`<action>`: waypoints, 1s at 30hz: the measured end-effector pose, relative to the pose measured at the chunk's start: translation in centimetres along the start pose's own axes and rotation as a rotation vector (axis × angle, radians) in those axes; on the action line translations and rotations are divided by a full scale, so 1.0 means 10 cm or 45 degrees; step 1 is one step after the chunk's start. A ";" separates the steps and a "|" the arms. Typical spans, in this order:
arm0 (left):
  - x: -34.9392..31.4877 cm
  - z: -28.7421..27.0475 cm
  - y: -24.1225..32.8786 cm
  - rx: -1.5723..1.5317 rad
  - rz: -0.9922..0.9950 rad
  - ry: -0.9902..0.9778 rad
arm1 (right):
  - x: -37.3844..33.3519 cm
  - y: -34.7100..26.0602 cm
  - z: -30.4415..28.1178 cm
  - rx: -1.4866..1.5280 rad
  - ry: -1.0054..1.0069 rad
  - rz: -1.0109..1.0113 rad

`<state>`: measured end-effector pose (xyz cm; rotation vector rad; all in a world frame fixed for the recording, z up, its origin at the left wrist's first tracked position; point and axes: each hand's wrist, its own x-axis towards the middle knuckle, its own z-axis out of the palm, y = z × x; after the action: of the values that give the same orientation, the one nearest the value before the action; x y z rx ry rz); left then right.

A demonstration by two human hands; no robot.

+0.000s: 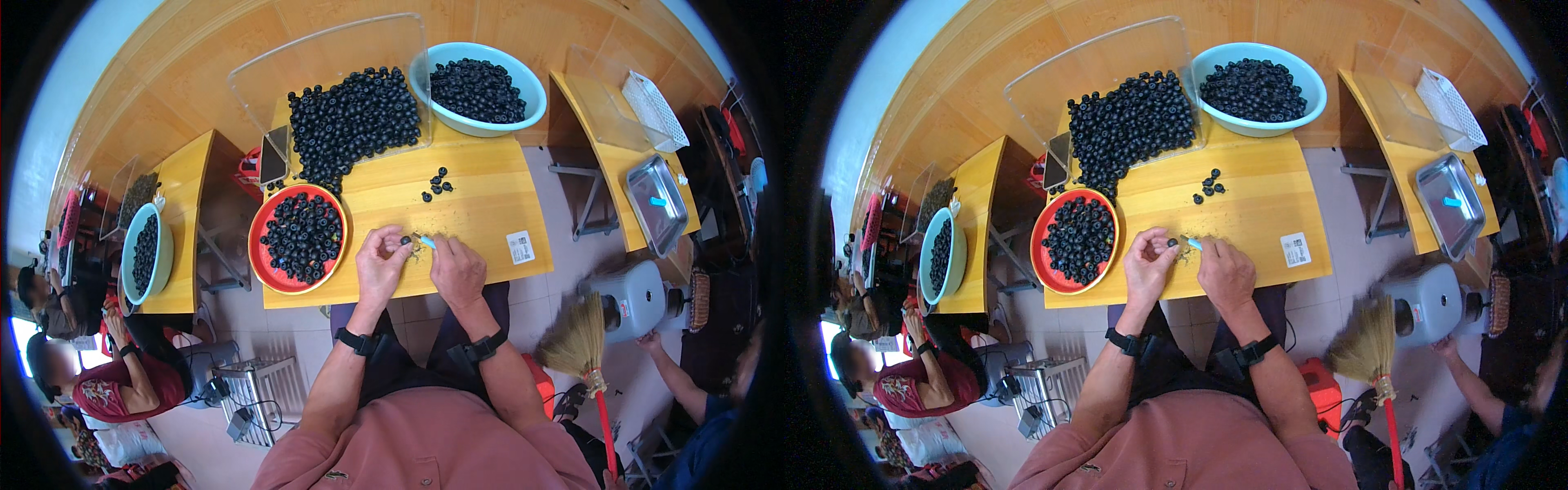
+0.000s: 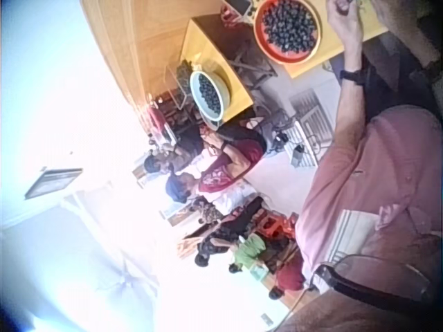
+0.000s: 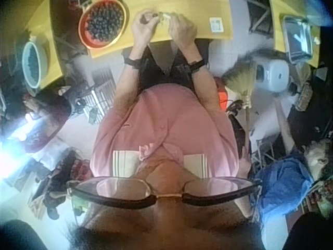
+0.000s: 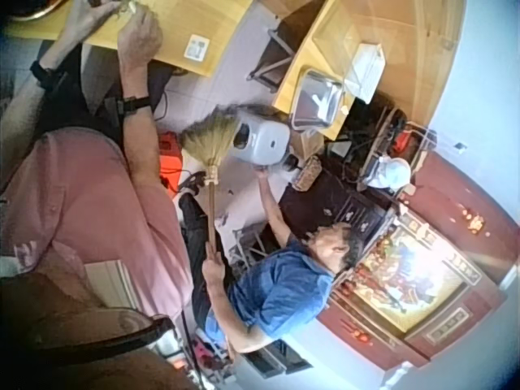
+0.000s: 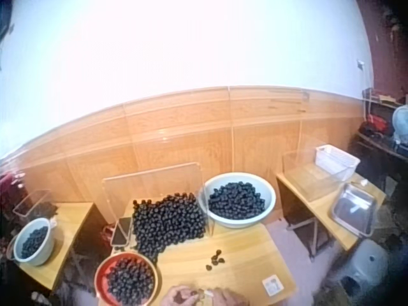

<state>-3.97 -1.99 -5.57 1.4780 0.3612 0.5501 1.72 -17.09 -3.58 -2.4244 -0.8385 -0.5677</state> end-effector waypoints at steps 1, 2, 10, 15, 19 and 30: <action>0.01 0.02 0.02 0.014 0.027 -0.008 | 0.00 0.01 0.00 -0.002 0.010 -0.005; 0.01 0.02 0.04 0.014 0.028 -0.005 | -0.01 0.01 0.00 -0.003 0.020 -0.011; -0.03 -0.07 0.19 0.441 0.313 0.079 | -0.06 0.04 0.03 -0.017 0.070 -0.012; 0.09 -0.51 0.43 0.829 0.508 0.336 | -0.05 0.04 0.02 0.001 0.031 0.038; 0.31 -0.64 0.73 1.191 0.656 0.444 | -0.03 0.02 0.03 0.054 0.091 0.000; 0.82 0.29 0.34 1.020 0.632 -0.464 | -0.07 0.07 -0.01 0.102 0.179 0.019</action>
<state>4.02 0.13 -1.17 2.4304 -0.1102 0.5305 1.62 -17.91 -4.13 -2.2874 -0.7691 -0.6772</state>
